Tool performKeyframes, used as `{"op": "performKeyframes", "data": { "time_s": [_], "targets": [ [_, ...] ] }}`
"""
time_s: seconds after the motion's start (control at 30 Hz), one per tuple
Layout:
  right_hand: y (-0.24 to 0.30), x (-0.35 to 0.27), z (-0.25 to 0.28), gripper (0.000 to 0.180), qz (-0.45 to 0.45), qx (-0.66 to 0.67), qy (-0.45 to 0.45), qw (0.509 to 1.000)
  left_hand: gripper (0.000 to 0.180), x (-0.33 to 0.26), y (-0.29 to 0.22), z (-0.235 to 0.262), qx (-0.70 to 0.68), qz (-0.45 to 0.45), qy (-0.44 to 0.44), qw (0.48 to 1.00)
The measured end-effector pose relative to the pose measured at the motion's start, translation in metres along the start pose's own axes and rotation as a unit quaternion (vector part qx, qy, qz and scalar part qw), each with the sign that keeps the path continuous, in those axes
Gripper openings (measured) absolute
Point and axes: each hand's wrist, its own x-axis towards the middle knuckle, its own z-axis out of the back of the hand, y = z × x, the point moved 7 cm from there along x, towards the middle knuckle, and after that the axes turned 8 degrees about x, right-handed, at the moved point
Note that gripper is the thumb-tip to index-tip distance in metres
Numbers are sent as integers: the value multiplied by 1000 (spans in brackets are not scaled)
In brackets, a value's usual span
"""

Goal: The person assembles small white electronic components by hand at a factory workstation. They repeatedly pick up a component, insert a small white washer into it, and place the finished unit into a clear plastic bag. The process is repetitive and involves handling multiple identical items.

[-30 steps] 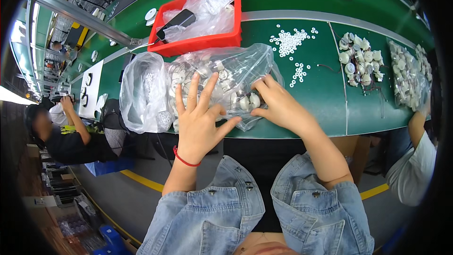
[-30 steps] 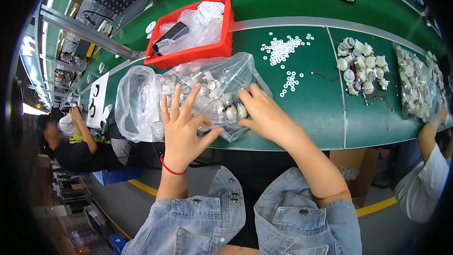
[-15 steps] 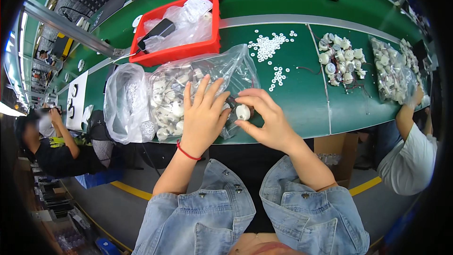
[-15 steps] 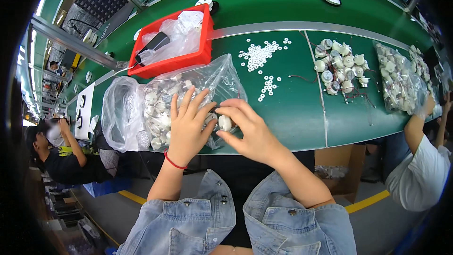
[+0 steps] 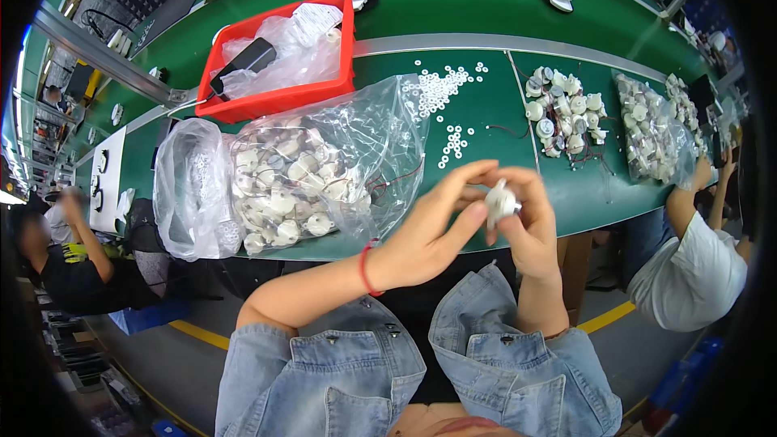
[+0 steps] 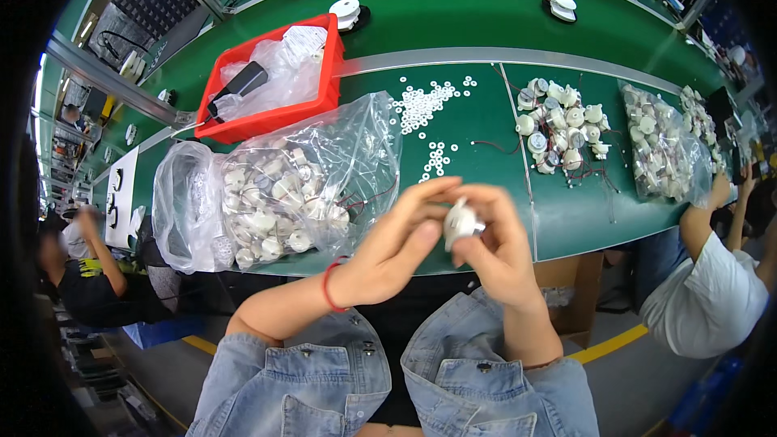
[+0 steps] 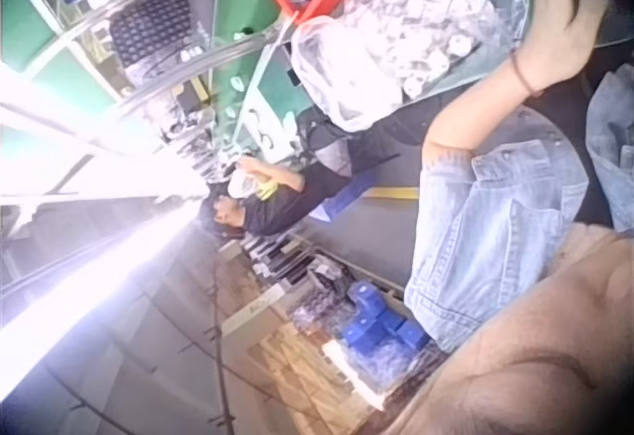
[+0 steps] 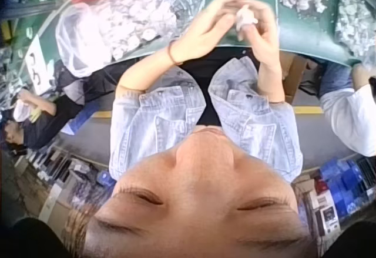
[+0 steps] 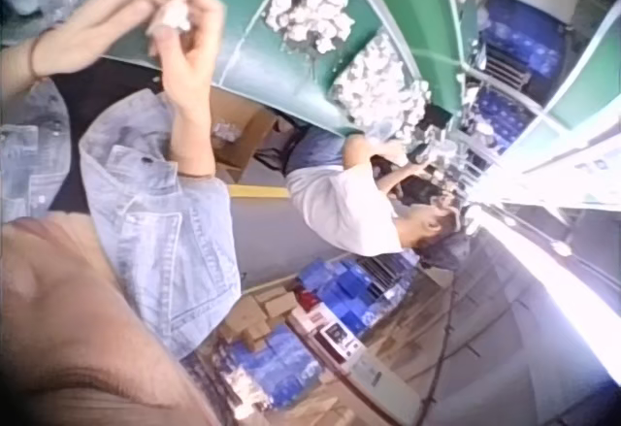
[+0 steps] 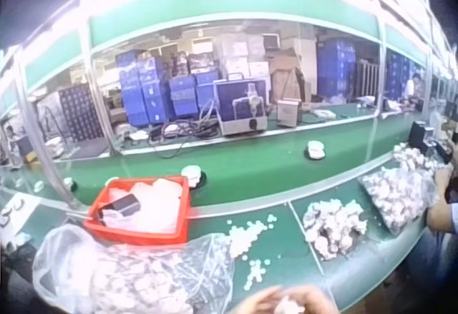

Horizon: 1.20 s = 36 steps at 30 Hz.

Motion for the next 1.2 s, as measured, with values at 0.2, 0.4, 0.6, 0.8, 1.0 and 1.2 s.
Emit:
{"op": "performKeyframes", "data": {
  "time_s": [0.2, 0.4, 0.6, 0.8, 1.0, 1.2],
  "targets": [
    [-10, 32, 55, 18, 40, -174, -127, 976, 46, 36, 80, -51, 53, 11, 52, 997],
    [-32, 66, 67, 17, 16, -248, -88, 965, 51, 45, 106, -49, -96, 130, 51, 985],
    [-43, 89, 61, 18, -65, -242, -38, 967, 31, 48, 124, -41, -322, 229, 68, 916],
    [-45, 93, 64, 22, -75, -215, -79, 970, 29, 43, 123, -43, -360, 273, 96, 887],
    [-45, 98, 63, 19, -66, -257, -93, 960, 25, 42, 114, -43, -362, 286, 145, 875],
    [-42, 107, 65, 19, 38, -434, -87, 896, 22, 45, 120, -42, -338, 260, 88, 900]
  ]
}}
